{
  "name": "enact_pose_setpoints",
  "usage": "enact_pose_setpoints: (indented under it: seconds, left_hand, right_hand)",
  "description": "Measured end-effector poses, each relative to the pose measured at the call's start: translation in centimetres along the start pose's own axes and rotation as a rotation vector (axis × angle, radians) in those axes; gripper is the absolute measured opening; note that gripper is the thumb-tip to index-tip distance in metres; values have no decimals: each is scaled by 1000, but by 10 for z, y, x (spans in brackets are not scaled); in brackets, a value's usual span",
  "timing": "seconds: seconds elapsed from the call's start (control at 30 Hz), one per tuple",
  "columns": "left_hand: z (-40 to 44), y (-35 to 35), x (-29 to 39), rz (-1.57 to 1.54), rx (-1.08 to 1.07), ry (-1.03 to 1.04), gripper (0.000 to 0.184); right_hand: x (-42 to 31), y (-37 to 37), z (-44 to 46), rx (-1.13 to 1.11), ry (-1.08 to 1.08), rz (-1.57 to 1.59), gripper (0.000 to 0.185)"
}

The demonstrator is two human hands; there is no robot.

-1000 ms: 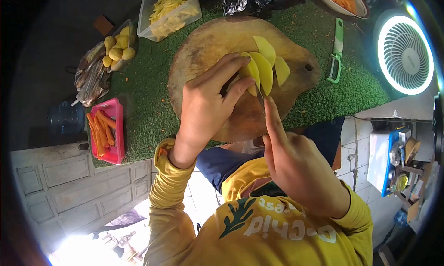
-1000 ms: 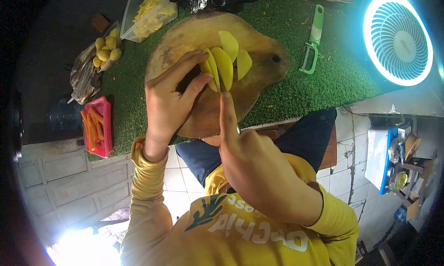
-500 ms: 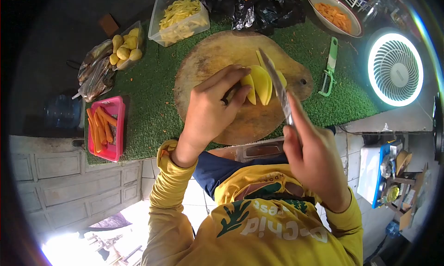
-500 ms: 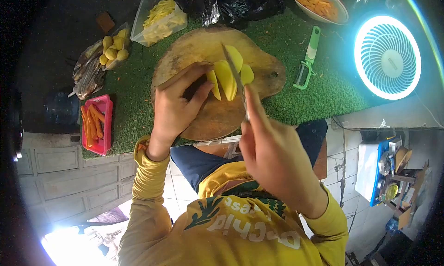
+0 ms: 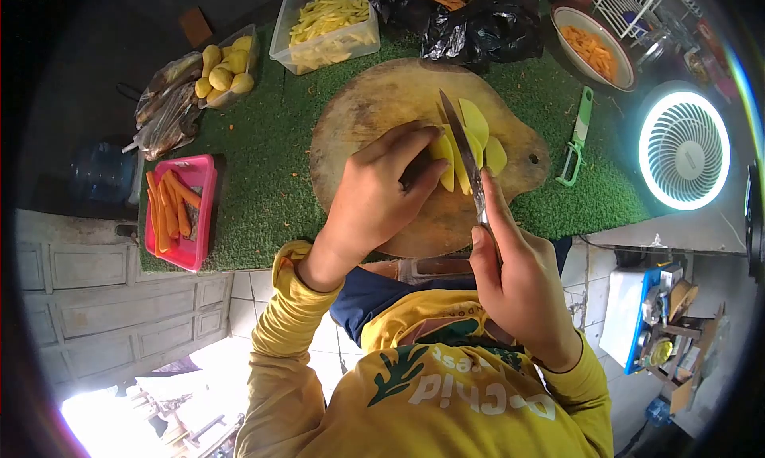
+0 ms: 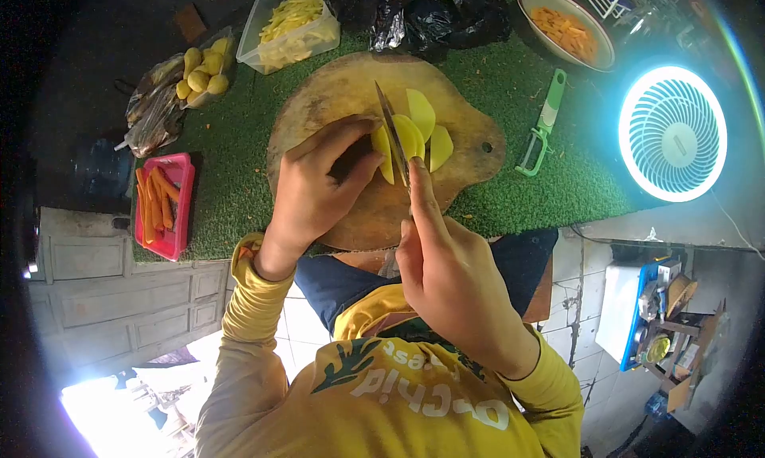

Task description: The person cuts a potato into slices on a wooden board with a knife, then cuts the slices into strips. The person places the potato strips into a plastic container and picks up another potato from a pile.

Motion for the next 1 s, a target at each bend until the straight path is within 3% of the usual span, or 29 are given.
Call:
enact_pose_setpoints:
  seconds: [0.73, 0.83, 1.0]
  left_hand:
    - [-2, 3, -1, 78, 32, -20, 35]
    - [-3, 3, -2, 23, 15, -40, 38]
    - [1, 4, 0, 91, -46, 100, 58]
  right_hand:
    - [3, 8, 2, -16, 28, 83, 81]
    - [2, 1, 3, 9, 47, 47, 79]
    - [4, -6, 1, 42, 70, 47, 75]
Point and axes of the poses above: each hand's wrist, its own z-axis towards the middle knuckle, its own y-axis out of the palm, x = y × z, the point moved 1 cm from there along z, towards the middle knuckle, and after that the axes turned 12 degrees about z, right-handed, at the moved point
